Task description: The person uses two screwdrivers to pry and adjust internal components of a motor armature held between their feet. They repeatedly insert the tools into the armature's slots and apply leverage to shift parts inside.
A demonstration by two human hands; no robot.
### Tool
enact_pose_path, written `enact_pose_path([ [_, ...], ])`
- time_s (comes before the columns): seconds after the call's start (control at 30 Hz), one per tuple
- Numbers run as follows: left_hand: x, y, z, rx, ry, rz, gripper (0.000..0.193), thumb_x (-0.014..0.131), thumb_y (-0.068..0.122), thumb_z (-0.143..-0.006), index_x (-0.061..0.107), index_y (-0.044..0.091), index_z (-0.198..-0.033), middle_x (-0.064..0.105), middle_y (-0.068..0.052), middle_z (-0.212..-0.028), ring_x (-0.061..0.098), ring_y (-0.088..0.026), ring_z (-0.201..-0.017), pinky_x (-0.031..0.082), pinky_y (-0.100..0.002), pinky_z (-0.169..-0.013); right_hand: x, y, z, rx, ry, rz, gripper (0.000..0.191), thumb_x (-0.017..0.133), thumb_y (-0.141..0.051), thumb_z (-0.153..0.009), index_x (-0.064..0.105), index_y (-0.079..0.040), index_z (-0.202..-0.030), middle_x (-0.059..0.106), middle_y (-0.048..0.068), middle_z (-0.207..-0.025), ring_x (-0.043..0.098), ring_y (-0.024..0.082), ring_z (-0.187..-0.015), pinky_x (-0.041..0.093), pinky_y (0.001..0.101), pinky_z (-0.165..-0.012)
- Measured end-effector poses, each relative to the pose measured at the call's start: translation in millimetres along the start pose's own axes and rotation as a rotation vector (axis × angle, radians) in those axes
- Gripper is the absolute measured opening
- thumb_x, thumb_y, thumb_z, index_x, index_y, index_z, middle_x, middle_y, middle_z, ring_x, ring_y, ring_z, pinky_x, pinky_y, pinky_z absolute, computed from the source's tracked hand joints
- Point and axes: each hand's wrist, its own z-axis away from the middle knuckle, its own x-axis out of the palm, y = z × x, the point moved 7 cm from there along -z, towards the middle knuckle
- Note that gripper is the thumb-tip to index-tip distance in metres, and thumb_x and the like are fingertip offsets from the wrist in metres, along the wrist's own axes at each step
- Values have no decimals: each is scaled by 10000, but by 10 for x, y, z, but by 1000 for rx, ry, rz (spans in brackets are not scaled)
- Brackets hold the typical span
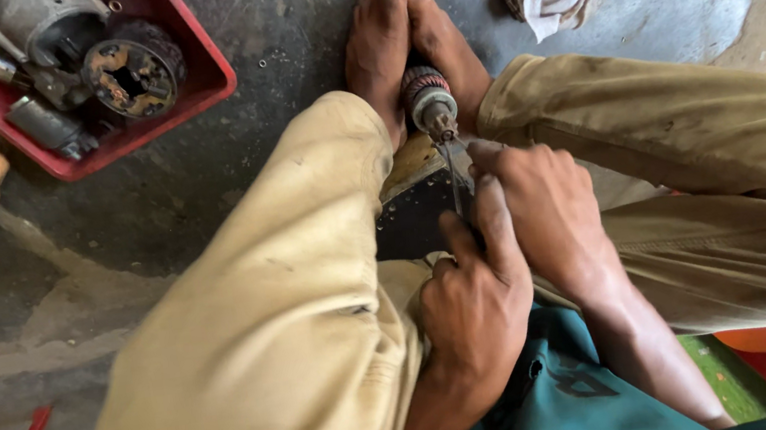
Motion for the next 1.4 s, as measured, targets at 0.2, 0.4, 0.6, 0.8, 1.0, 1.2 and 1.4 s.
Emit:
enact_pose_path([
  [0.2,-86,-96,20,-117,25,-71,198,612,64,-924,537,75,-1107,714,-163,-977,643,-219,-495,505,-360,-427,202,39,117,102,-1,-26,311,614,-252,-920,713,-167,-1203,666,255,-746,641,477,-739,472,577,-647],
  [0.4,-87,-106,-2,-133,-33,-106,162,604,58,-922,452,111,-906,671,-115,-898,639,-203,-527,495,-354,-431,265,72,144,74,65,-45,415,610,-205,-918,686,-176,-1325,646,258,-716,633,471,-681,471,564,-606],
  [0.6,-136,-107,-26,-96,13,-79,157,604,67,-911,453,105,-888,666,-140,-905,626,-197,-510,494,-319,-413,277,83,152,19,72,-121,456,628,-147,-896,680,-142,-1349,638,232,-698,623,439,-621,463,524,-569],
  [0.8,-142,-120,-48,-62,27,-53,134,596,56,-911,466,82,-890,697,-200,-1004,629,-204,-516,495,-322,-411,223,47,180,-36,134,-254,462,649,-75,-891,664,-66,-1353,643,244,-767,627,429,-657,472,489,-596],
  [1.0,-135,-98,-23,-44,21,-4,129,606,67,-895,478,82,-884,703,-264,-1087,653,-230,-550,513,-330,-432,285,135,201,24,112,-435,453,650,-51,-926,642,-49,-1379,586,239,-712,552,278,-534,471,397,-561],
  [1.2,-127,-134,-10,-44,67,12,115,606,66,-907,497,79,-876,705,-262,-1132,663,-239,-574,521,-344,-468,367,187,184,5,150,-465,404,678,-61,-937,655,-13,-1338,562,243,-688,507,217,-509,469,370,-545],
  [1.4,-99,-211,12,-59,22,54,133,610,64,-919,499,74,-847,711,-255,-1138,659,-229,-555,517,-340,-464,481,210,192,32,162,-546,368,666,-80,-971,656,12,-1327,501,208,-607,435,125,-495,435,355,-512],
])
